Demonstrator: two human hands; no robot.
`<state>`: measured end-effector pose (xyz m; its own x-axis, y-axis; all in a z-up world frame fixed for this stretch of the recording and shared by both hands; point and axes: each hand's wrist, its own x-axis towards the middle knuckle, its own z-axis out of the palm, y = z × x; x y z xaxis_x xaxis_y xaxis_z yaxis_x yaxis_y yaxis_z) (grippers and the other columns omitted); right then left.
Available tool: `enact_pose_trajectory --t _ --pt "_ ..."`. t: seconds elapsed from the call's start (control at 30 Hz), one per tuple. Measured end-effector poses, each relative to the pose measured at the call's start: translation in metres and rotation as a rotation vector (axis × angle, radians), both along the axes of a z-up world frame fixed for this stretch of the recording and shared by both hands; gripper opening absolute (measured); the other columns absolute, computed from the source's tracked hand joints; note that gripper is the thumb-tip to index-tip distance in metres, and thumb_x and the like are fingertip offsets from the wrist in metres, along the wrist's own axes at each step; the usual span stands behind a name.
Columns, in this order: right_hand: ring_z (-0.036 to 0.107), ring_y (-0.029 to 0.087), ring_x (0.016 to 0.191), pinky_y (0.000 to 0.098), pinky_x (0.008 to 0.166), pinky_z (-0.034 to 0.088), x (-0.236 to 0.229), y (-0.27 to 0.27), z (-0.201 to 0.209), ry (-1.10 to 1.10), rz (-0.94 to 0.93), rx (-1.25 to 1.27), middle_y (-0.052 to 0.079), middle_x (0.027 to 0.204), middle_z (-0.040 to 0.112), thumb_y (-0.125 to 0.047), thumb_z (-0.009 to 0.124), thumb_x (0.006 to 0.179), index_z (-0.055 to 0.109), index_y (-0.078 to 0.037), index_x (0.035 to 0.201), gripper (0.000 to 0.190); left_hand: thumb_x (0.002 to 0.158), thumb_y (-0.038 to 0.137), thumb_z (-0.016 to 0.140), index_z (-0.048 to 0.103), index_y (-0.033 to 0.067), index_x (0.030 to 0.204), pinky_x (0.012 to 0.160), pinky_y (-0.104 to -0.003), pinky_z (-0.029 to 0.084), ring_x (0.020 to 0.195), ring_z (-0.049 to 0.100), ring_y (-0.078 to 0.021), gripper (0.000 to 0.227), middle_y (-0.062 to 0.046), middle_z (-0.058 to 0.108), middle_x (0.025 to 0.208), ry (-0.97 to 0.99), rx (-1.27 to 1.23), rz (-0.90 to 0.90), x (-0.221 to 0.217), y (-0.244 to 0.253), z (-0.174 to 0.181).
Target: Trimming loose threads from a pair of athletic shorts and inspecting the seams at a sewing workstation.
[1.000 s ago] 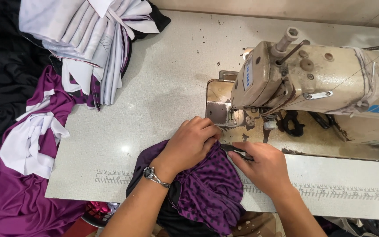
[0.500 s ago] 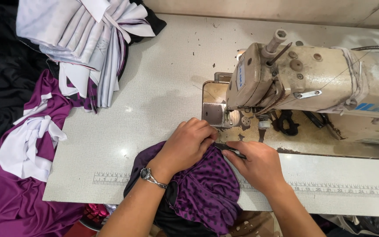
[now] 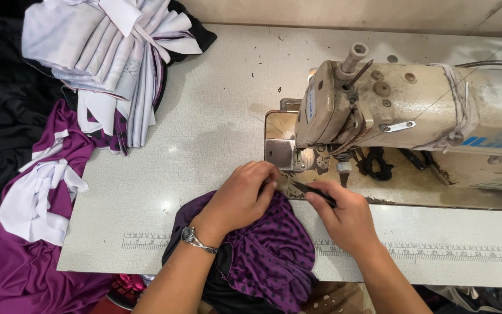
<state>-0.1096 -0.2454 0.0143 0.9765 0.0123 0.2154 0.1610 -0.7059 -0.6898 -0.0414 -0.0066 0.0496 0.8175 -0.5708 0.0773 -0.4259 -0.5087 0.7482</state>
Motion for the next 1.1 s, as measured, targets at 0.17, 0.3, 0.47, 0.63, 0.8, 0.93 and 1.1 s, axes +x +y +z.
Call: enact_pose_trajectory --t 0.17,0.3,0.47,0.63,0.8,0.93,1.1 --pt "0.074 0.028 0.069 0.0395 0.068 0.059 0.002 0.004 0.009 0.064 -0.029 0.011 0.003 0.068 0.077 -0.04 0.061 0.1 0.078 -0.024 0.105 0.023 0.098 0.011 0.053 0.07 0.0036 0.12 0.095 -0.044 0.055 0.106 0.071 -0.0343 0.028 -0.015 0.076 0.102 0.169 -0.089 0.007 -0.006 0.007 0.028" --pt "0.072 0.025 0.064 0.0351 0.064 0.058 0.003 0.002 0.005 0.07 -0.027 -0.017 0.002 0.063 0.074 -0.04 0.059 0.102 0.079 -0.023 0.098 0.026 0.098 0.01 0.053 0.07 0.0018 0.123 0.094 -0.044 0.056 0.105 0.072 -0.0344 0.032 -0.017 0.078 0.103 0.203 -0.08 0.01 -0.005 0.009 0.025" --pt "0.07 0.026 0.061 0.0356 0.063 0.058 0.006 0.011 0.019 0.06 0.016 -0.058 0.004 0.059 0.071 -0.042 0.062 0.1 0.078 -0.019 0.093 0.028 0.089 0.008 0.058 0.073 -0.0004 0.12 0.085 -0.044 0.058 0.092 0.07 -0.0327 0.035 -0.016 0.074 0.086 0.256 -0.062 0.001 -0.004 0.01 0.03" --pt "0.07 0.024 0.076 0.0373 0.072 0.053 0.009 0.022 0.047 0.388 -0.033 -0.127 -0.001 0.076 0.075 -0.046 0.056 0.097 0.077 -0.021 0.1 0.032 0.087 0.01 0.062 0.073 0.0064 0.098 0.079 -0.037 0.054 0.086 0.065 -0.0251 0.016 -0.008 0.068 0.083 0.236 -0.023 -0.046 0.0 0.016 0.015" --pt "0.058 0.018 0.054 0.0347 0.061 0.043 0.006 0.035 0.055 0.535 -0.053 -0.099 -0.003 0.066 0.074 -0.047 0.057 0.096 0.078 -0.016 0.093 0.038 0.093 0.011 0.06 0.072 0.0083 0.097 0.08 -0.032 0.051 0.089 0.064 -0.0188 0.013 -0.004 0.07 0.094 0.209 -0.022 -0.079 0.001 0.018 0.012" --pt "0.066 0.018 0.068 0.0364 0.089 0.04 0.0 0.039 0.037 0.372 -0.021 -0.13 -0.007 0.073 0.077 -0.047 0.059 0.096 0.077 -0.017 0.087 0.036 0.098 0.017 0.057 0.074 0.008 0.107 0.084 -0.034 0.054 0.096 0.069 -0.0204 0.021 -0.006 0.076 0.106 0.256 -0.012 -0.066 0.001 0.019 0.018" --pt "0.068 0.015 0.069 0.0372 0.084 0.038 -0.001 0.039 0.025 0.297 -0.044 -0.147 -0.009 0.076 0.08 -0.047 0.063 0.092 0.079 -0.018 0.083 0.034 0.1 0.02 0.057 0.074 0.0082 0.108 0.085 -0.034 0.053 0.097 0.068 -0.0209 0.022 -0.006 0.076 0.104 0.252 -0.031 -0.055 0.001 0.019 0.016"
